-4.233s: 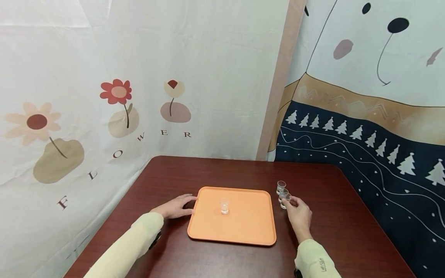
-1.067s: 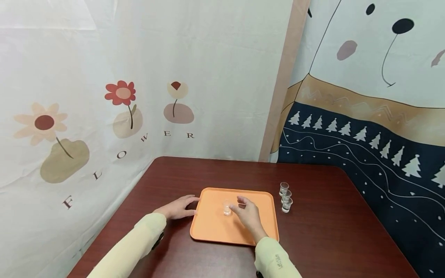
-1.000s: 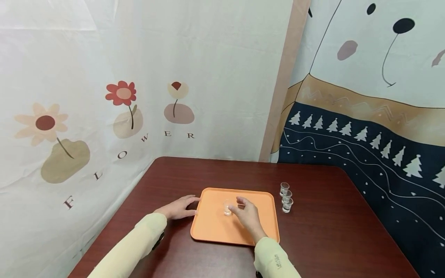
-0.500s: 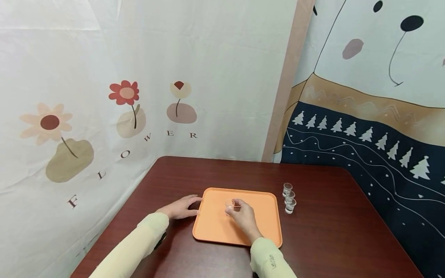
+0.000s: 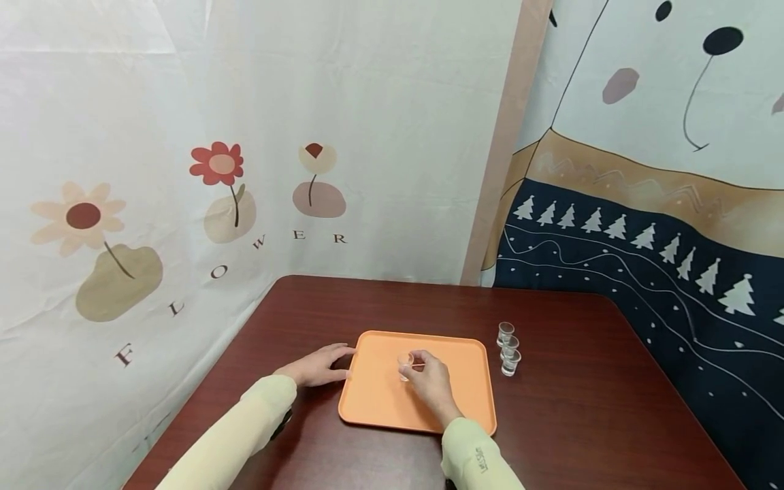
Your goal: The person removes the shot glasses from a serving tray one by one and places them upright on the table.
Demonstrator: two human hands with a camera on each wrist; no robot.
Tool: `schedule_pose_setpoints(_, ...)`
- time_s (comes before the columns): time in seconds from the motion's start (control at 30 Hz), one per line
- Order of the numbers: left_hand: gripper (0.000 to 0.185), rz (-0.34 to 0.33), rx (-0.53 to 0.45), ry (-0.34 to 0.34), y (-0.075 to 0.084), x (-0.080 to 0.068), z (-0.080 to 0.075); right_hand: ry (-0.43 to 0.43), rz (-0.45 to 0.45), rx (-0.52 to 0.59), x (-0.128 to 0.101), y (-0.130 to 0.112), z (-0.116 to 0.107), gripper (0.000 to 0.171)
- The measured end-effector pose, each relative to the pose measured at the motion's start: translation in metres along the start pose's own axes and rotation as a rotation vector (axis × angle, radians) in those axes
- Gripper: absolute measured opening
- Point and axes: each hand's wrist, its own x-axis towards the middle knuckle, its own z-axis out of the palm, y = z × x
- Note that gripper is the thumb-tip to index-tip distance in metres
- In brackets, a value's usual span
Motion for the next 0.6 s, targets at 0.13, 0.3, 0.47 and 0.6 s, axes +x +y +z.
schedule_pose_setpoints(0.13,0.059,-0.002,0.005,-0.002,-0.001,0.001,0.0,0.006,0.008,-0.01,0.001,-0.002,-0.006,0.033)
schedule_pose_setpoints(0.3,0.059,0.0,0.001,-0.002,-0.003,0.002,0.0,0.021,0.003,-0.024,0.005,-0.007,-0.016,0.034)
schedule_pose_setpoints(0.47,0.059,0.015,-0.002,0.002,-0.003,0.002,0.0,0.033,0.003,-0.015,0.007,-0.01,-0.028,0.035)
schedule_pose_setpoints(0.6,0.06,0.025,0.0,0.001,-0.004,0.003,0.001,0.046,0.029,-0.013,0.008,-0.009,-0.037,0.036)
